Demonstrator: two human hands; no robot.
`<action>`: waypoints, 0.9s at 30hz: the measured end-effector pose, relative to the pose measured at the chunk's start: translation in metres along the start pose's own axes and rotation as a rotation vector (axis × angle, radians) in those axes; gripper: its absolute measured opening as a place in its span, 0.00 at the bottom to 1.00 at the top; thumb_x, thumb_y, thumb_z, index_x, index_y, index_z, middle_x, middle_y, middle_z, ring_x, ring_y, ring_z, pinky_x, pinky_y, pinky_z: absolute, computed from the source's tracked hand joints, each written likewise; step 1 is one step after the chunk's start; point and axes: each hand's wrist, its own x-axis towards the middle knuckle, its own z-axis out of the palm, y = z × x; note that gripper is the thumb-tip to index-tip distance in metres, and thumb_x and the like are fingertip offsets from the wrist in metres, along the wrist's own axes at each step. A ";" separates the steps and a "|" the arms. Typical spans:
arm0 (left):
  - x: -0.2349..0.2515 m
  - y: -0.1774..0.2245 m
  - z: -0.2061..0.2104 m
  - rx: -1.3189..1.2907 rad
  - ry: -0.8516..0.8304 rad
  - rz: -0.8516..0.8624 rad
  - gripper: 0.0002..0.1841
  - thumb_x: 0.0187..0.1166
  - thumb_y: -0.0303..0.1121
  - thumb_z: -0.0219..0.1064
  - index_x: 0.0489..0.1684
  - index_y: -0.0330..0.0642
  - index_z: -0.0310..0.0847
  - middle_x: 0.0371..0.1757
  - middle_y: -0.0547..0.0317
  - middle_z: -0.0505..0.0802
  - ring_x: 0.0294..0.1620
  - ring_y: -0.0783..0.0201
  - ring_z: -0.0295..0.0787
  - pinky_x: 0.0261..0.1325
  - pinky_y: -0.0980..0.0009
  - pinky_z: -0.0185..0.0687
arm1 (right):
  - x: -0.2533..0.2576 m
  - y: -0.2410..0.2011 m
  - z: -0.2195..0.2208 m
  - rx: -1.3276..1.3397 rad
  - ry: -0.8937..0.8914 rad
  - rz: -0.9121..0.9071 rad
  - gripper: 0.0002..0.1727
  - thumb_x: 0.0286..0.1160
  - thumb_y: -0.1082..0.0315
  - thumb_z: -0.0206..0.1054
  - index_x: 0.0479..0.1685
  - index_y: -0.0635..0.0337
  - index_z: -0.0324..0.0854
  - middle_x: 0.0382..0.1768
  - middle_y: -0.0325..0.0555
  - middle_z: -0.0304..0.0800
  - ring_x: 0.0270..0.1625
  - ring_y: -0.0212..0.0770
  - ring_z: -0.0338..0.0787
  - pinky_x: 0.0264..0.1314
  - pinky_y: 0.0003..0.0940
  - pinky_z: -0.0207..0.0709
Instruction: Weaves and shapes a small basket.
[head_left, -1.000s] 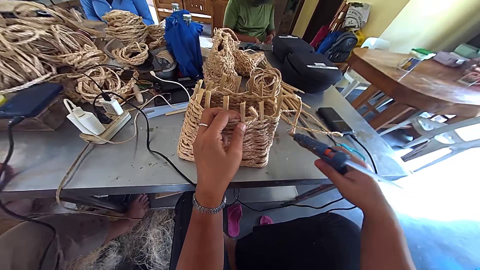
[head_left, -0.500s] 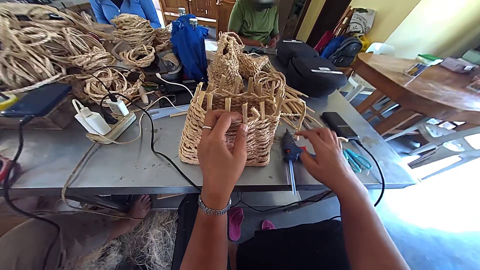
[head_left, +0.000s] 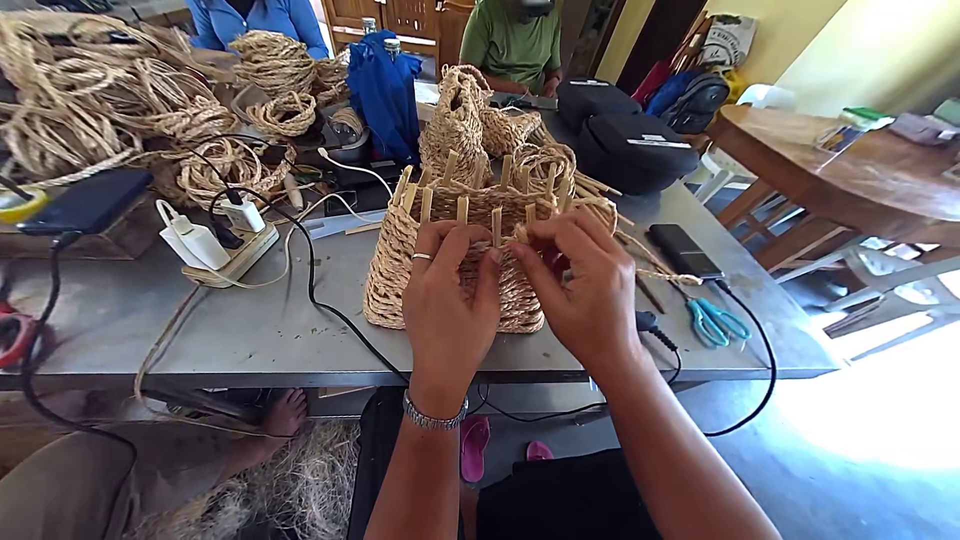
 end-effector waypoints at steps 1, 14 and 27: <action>0.000 0.000 0.000 0.002 0.001 0.002 0.10 0.81 0.40 0.69 0.54 0.51 0.88 0.57 0.62 0.84 0.32 0.74 0.78 0.30 0.77 0.74 | -0.002 0.000 0.001 0.009 0.006 0.004 0.09 0.81 0.70 0.69 0.50 0.66 0.87 0.45 0.48 0.84 0.41 0.31 0.87 0.42 0.21 0.84; -0.001 -0.001 0.003 0.006 0.009 0.018 0.11 0.82 0.41 0.69 0.56 0.51 0.88 0.58 0.62 0.84 0.33 0.74 0.78 0.30 0.77 0.74 | -0.010 -0.001 0.013 0.022 0.044 0.028 0.09 0.85 0.72 0.61 0.52 0.65 0.85 0.46 0.48 0.82 0.44 0.33 0.85 0.46 0.24 0.83; -0.001 -0.004 0.002 -0.064 -0.035 0.058 0.15 0.83 0.39 0.69 0.61 0.44 0.84 0.62 0.57 0.80 0.40 0.78 0.80 0.37 0.84 0.75 | -0.013 -0.005 0.007 0.098 0.026 0.054 0.09 0.81 0.75 0.64 0.54 0.67 0.85 0.47 0.50 0.83 0.46 0.38 0.86 0.47 0.28 0.85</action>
